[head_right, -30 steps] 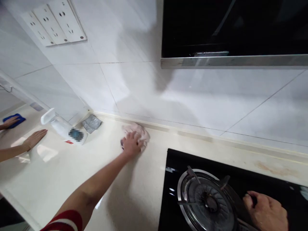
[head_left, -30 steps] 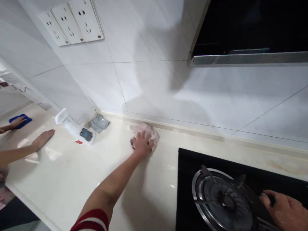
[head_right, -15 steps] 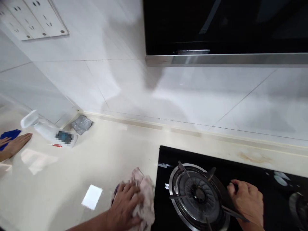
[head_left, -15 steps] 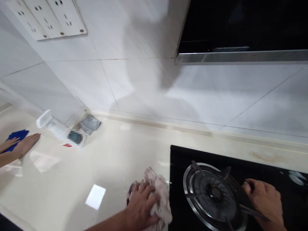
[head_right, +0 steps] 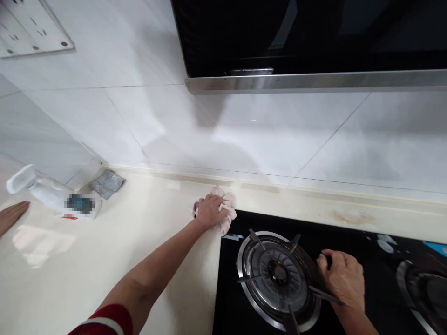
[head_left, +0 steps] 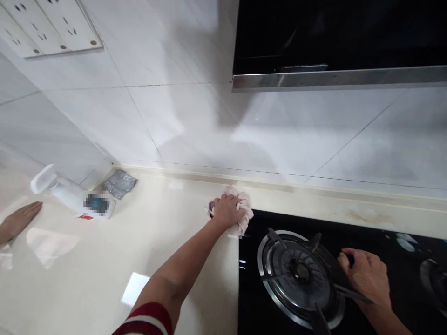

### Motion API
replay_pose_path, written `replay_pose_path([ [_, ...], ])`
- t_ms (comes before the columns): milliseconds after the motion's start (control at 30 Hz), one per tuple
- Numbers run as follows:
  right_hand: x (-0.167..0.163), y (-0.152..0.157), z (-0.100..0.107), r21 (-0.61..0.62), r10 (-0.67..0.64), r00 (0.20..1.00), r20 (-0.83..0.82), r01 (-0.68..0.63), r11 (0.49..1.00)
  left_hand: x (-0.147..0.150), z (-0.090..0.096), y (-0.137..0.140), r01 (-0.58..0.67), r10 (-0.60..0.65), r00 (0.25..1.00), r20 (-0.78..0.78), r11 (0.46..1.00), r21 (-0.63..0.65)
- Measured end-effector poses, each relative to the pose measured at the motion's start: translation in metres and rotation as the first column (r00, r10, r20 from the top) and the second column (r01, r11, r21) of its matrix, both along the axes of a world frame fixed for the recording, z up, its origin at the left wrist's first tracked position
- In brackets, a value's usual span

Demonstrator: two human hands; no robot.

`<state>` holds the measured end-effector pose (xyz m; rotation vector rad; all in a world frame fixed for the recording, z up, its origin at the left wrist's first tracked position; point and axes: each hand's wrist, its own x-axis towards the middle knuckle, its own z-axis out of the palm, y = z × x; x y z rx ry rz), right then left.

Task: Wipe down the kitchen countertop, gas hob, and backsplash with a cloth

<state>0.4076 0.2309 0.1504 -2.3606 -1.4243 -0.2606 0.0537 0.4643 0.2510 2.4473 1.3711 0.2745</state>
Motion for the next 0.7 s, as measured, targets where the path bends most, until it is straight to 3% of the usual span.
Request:
replay_pose_path([
  [133,0.003,-0.002,-0.002,-0.005,-0.012,1.0,-0.019,0.012,1.0,-0.051,0.005,-0.077,0.115,-0.115,0.993,0.005,0.992,-0.058],
  [233,0.004,-0.004,-0.002,-0.025,-0.025,0.999,-0.025,0.025,0.999,-0.088,0.008,-0.135,0.329,-0.326,0.944,0.05,0.93,-0.165],
  [300,0.004,-0.004,0.001,-0.065,-0.036,0.999,-0.033,0.034,0.997,-0.103,0.01,-0.157,0.382,-0.371,0.924,0.088,0.899,-0.214],
  [367,0.004,-0.004,0.006,-0.107,-0.042,0.998,-0.042,0.037,0.994,-0.11,0.015,-0.161,0.333,-0.315,0.942,0.114,0.916,-0.225],
  [467,0.002,-0.005,0.015,-0.14,-0.061,0.995,-0.077,0.05,0.989,-0.11,0.028,-0.147,0.178,-0.146,0.971,0.189,0.97,-0.165],
  [567,0.001,-0.005,0.022,-0.168,-0.118,0.984,-0.131,0.095,0.981,-0.102,0.039,-0.128,0.206,-0.149,0.943,0.296,0.963,-0.172],
  [633,0.001,-0.005,0.024,-0.191,-0.152,0.978,-0.143,0.123,0.974,-0.093,0.038,-0.117,0.2,-0.142,0.95,0.278,0.961,-0.193],
  [700,0.004,-0.005,0.023,-0.194,-0.16,0.978,-0.136,0.132,0.972,-0.081,0.029,-0.108,0.072,-0.043,0.985,0.164,0.982,-0.173],
])
